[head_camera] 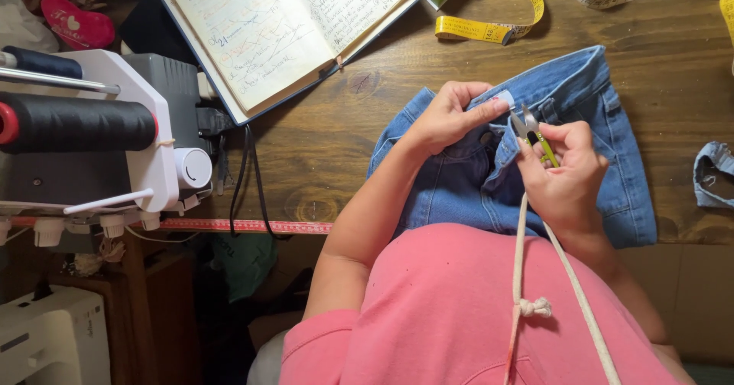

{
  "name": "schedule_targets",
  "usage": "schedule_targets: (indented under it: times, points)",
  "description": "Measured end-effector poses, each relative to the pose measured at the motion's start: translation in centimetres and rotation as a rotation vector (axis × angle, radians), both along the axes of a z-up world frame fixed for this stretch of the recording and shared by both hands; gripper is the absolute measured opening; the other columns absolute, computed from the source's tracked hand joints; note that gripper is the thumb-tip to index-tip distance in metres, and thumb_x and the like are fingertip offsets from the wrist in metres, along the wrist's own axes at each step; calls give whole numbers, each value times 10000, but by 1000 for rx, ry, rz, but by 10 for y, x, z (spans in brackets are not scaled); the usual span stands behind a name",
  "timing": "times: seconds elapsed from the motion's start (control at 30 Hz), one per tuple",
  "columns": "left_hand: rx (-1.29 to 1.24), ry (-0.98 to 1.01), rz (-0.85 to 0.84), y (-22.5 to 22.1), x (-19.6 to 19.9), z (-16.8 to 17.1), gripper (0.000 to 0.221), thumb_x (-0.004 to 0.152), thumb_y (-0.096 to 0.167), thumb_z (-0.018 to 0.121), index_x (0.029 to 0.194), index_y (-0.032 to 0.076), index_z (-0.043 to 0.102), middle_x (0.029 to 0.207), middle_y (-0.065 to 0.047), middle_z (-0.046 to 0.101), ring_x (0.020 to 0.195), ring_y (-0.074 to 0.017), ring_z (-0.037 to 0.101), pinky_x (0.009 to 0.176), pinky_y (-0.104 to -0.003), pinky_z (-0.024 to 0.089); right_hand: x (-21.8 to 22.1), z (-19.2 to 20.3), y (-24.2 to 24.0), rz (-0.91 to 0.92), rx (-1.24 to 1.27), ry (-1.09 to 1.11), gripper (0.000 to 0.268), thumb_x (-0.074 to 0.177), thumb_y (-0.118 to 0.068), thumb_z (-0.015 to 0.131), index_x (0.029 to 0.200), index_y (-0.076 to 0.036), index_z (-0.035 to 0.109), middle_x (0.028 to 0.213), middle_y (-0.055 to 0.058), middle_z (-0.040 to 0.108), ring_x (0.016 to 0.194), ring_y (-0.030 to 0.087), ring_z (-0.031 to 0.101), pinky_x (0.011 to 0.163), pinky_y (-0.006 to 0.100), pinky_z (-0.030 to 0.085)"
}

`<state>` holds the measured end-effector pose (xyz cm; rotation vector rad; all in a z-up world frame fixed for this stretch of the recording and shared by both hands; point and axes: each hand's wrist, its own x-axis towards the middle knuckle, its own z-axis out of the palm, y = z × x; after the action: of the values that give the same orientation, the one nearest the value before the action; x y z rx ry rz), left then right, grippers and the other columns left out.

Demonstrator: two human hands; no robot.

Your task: The person inspects a pair of denim shorts on a workbench, folds them, and uses a thread nipper to remove loose threads.

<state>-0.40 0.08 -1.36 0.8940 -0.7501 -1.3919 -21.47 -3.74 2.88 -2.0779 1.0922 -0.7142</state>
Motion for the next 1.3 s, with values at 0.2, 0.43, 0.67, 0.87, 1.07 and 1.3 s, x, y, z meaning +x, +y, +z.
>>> schedule_targets:
  times: [0.2, 0.43, 0.67, 0.87, 1.07, 1.3]
  points:
    - [-38, -158, 67, -1, 0, 6, 241, 967, 325, 700, 941, 90, 749, 861, 98, 689, 812, 6, 572, 734, -186, 483, 7, 5, 2, -91, 130, -6, 335, 966, -160, 874, 1134, 0, 633, 882, 101, 716, 714, 122, 643, 645, 290, 505]
    - [-82, -252, 89, 0, 0, 1, 264, 981, 360, 656, 882, 119, 701, 811, 130, 571, 778, 6, 473, 695, -191, 409, 15, 6, 8, -66, 149, -40, 338, 976, -148, 846, 1117, -3, 575, 883, 133, 714, 737, 174, 687, 660, 303, 530]
    - [-101, -351, 164, 3, -5, 9, 267, 982, 362, 648, 886, 122, 714, 785, 135, 570, 747, 5, 472, 657, -203, 411, 9, 17, 2, -66, 131, 74, 314, 967, -155, 842, 1126, -8, 616, 907, 135, 733, 760, 191, 701, 692, 322, 530]
    - [-155, -284, 155, 4, -6, 7, 236, 990, 343, 640, 886, 135, 681, 785, 137, 543, 748, 14, 457, 657, -189, 398, 14, -11, 12, -120, 132, -159, 330, 991, -33, 849, 1155, 18, 567, 884, 133, 672, 774, 152, 647, 644, 279, 480]
    - [-205, -219, 160, 0, -8, -14, 219, 1000, 318, 657, 970, 114, 729, 891, 114, 674, 855, 14, 567, 778, -188, 489, 12, -36, 16, -97, 75, -330, 332, 1025, 65, 826, 1166, 45, 527, 844, 141, 608, 746, 144, 604, 727, 272, 507]
    - [-238, -214, 251, -3, -17, -20, 191, 988, 309, 666, 965, 126, 714, 862, 111, 666, 816, 5, 569, 738, -189, 490, 20, 2, 11, -56, 484, -244, 290, 1109, -54, 654, 1164, -60, 370, 727, 180, 596, 430, 162, 483, 410, 262, 377]
